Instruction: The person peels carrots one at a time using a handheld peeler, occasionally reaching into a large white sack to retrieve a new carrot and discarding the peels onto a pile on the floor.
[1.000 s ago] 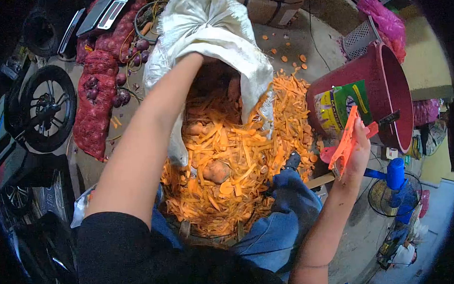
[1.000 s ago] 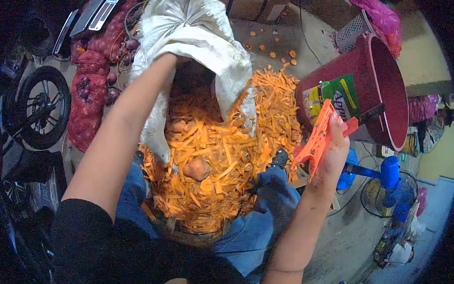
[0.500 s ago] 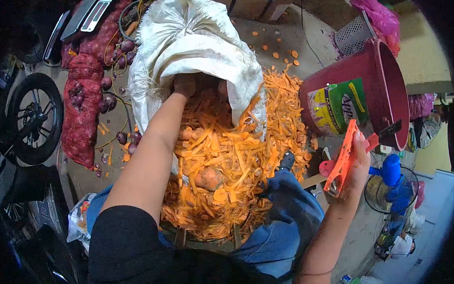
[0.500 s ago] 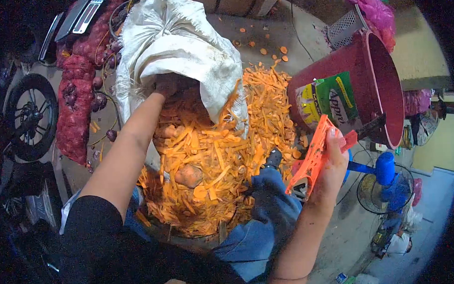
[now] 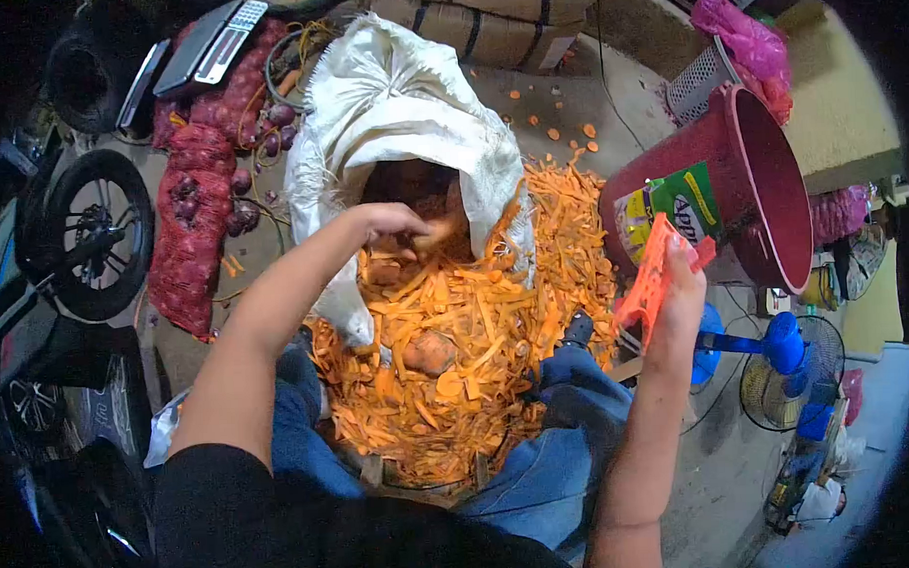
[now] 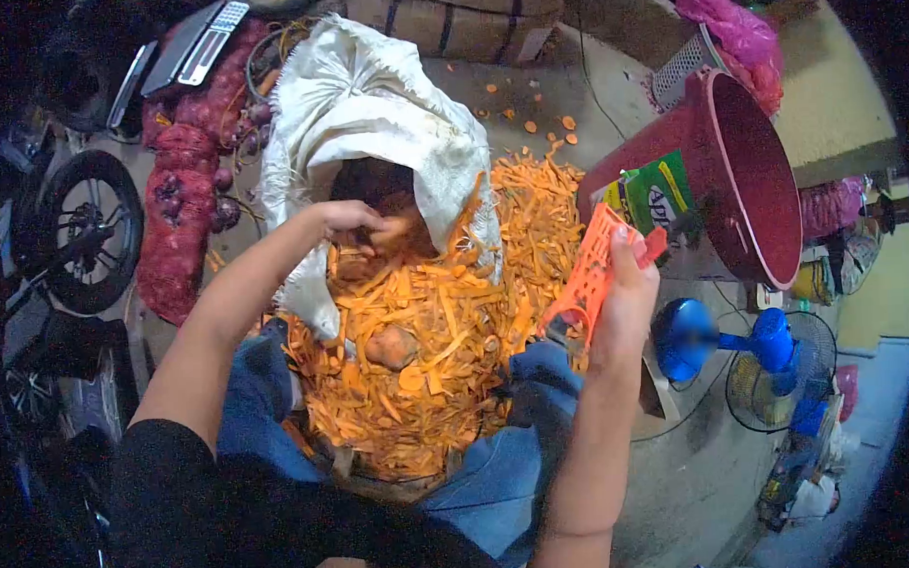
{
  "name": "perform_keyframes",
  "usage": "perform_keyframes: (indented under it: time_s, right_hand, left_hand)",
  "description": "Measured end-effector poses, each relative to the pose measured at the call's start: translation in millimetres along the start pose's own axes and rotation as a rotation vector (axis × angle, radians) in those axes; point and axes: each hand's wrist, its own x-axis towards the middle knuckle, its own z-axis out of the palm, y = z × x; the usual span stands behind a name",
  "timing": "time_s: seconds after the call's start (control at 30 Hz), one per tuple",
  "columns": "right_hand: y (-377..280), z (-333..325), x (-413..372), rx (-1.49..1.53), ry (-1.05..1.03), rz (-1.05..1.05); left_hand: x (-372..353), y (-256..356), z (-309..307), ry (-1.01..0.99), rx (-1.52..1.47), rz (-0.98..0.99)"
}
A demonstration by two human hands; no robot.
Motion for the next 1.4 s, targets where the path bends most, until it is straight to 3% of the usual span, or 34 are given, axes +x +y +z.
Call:
perform_keyframes:
  time_s: [0.03, 0.17, 0.27, 0.37, 0.63, 0.83, 0.97, 1.03, 1.2, 1.4]
  right_hand:
    - [3, 1, 1, 0.036, -0.016, -0.036]
    - [3, 17, -9, 0.200, -0.038, -0.013]
    - [13, 34, -16, 0.234, -0.072, -0.113]
    - [3, 62, -41, 0.295, -0.151, 0.022]
    - [27, 101, -61, 0.358, -0.218, 0.043]
    - [46, 109, -57, 0.158, -0.126, -0.024]
    - [46, 115, -66, 0.010, -0.107, -0.077]
    - [42, 116, -70, -0.211, -0.172, -0.306]
    - [45, 120, -73, -0.013, -0.235, -0.259]
    - [35, 117, -83, -0.304, -0.183, -0.353]
  left_hand:
    - [-39, 13, 28, -0.087, -0.139, 0.098]
    - [-112, 35, 84, -0.404, -0.187, 0.255]
    - [-158, 46, 127, -0.437, -0.373, 0.337]
    - [-181, 45, 162, -0.396, -0.603, 0.409]
    - [-189, 21, 189, -0.010, -0.828, 0.392]
    - [-172, 19, 185, -0.022, -0.811, 0.325]
    - [-171, 23, 191, -0.114, -0.966, 0.350]
    - [-167, 23, 187, -0.130, -0.980, 0.384]
    - [-163, 20, 190, -0.097, -1.061, 0.396]
    - [-157, 15, 187, -0.134, -1.037, 0.435]
